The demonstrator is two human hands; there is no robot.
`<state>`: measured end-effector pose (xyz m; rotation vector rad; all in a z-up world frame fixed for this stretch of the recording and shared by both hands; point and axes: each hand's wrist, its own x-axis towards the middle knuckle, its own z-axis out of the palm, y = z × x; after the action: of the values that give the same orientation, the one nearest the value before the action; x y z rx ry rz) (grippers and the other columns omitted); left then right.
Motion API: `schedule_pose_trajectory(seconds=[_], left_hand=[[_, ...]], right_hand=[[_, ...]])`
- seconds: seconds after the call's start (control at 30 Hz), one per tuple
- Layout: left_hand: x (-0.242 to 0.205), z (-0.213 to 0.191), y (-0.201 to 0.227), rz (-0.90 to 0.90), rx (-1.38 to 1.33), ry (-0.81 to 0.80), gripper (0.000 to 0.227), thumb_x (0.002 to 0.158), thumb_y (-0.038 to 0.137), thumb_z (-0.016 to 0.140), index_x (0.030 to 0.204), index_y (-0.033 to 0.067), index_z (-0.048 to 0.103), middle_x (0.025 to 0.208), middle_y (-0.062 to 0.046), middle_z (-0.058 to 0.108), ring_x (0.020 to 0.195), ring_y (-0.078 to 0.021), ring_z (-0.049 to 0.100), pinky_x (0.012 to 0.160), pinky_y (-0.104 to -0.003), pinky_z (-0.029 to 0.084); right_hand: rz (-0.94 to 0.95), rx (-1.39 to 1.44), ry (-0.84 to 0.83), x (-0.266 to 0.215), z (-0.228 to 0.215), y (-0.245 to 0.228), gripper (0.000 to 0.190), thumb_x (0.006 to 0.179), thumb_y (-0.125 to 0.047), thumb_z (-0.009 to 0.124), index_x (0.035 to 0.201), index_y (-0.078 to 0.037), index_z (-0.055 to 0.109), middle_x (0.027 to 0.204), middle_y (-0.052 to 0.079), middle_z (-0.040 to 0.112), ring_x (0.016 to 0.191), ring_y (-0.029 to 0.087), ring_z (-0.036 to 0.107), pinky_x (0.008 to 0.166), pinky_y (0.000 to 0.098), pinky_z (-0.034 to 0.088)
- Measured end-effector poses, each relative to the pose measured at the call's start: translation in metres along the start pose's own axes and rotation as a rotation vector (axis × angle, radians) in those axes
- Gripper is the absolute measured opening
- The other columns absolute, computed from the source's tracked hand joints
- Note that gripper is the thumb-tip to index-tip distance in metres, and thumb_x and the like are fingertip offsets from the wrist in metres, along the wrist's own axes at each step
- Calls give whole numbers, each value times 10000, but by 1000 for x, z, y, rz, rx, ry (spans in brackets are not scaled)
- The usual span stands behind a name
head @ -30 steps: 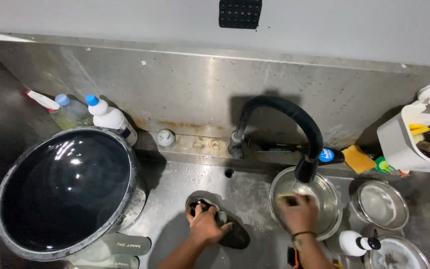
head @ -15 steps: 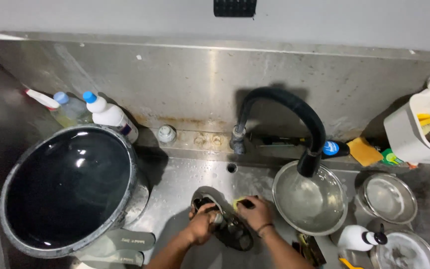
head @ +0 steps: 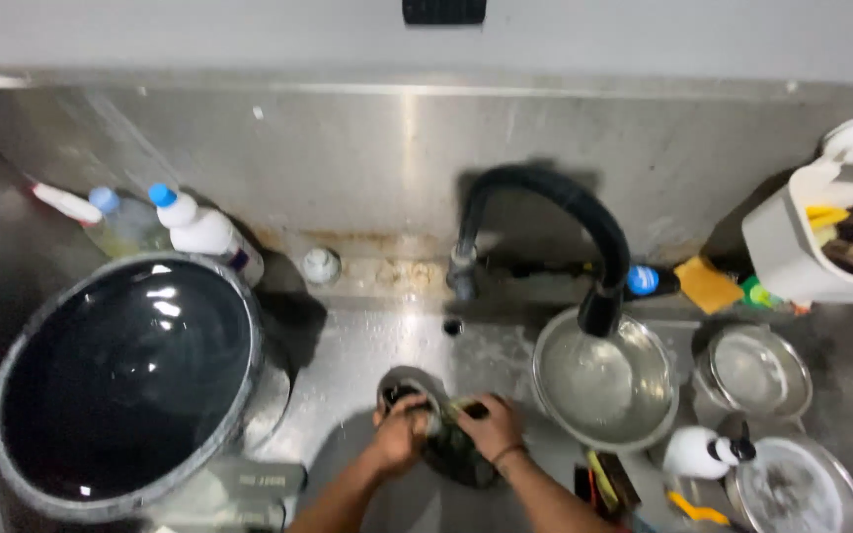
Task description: Scrubbing the soles of a shoe in a metal sink using a brush, sponge, and cleaning solution.
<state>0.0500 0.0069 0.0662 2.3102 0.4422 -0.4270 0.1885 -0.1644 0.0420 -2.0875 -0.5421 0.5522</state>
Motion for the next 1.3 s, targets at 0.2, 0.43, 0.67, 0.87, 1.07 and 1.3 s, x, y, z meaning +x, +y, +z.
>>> schedule_pose_trajectory(seconds=[0.2, 0.43, 0.67, 0.87, 1.07, 1.3], left_hand=[[-4, -47, 30, -135, 214, -220, 507, 970, 376, 487, 1458, 250, 538, 1463, -90, 557, 1408, -290, 449, 1157, -530, 175], [-22, -121, 100, -255, 257, -670, 653, 916, 173, 437, 1559, 151, 326, 1024, -164, 633, 857, -307, 592, 752, -397, 474], [41, 63, -135, 408, 345, -291, 446, 886, 139, 547, 1309, -5, 544, 892, -183, 722, 702, -378, 668, 682, -477, 531], [-26, -7, -43, 50, -509, -115, 605, 809, 72, 632, 1411, 88, 574, 1443, -63, 637, 1311, -184, 590, 1141, -294, 408], [-31, -22, -25, -291, -1078, 52, 212, 759, -50, 559, 765, 135, 453, 713, -24, 454, 653, -153, 410, 591, -351, 292], [12, 83, -49, -471, -1708, 159, 283, 1045, 418, 572, 860, 210, 524, 680, 17, 423, 523, -126, 311, 497, -307, 218]], right_hand=[[-439, -152, 149, 2, -133, -38, 106, 749, -268, 819, 755, -166, 790, 740, 14, 725, 671, 189, 673, 660, 352, 533], [387, -453, 84, 16, -159, -1, 579, 733, -549, 726, 1232, -254, 741, 1279, 64, 662, 1173, 293, 634, 996, 409, 516], [-622, -25, 57, -34, 2, -71, 37, 791, -163, 721, 796, -147, 688, 778, 150, 594, 651, 323, 610, 571, 441, 456], [11, -358, -191, 25, -62, -67, 502, 835, -474, 779, 1248, -193, 728, 1211, 35, 526, 1113, 264, 588, 983, 410, 541], [299, -733, 146, 73, -159, 40, 407, 811, -590, 681, 1084, -302, 772, 1194, 51, 700, 1289, 300, 497, 1133, 459, 330], [-210, -315, 45, 4, -113, -67, 141, 739, -167, 790, 878, -161, 767, 1012, 63, 613, 854, 198, 654, 790, 328, 582]])
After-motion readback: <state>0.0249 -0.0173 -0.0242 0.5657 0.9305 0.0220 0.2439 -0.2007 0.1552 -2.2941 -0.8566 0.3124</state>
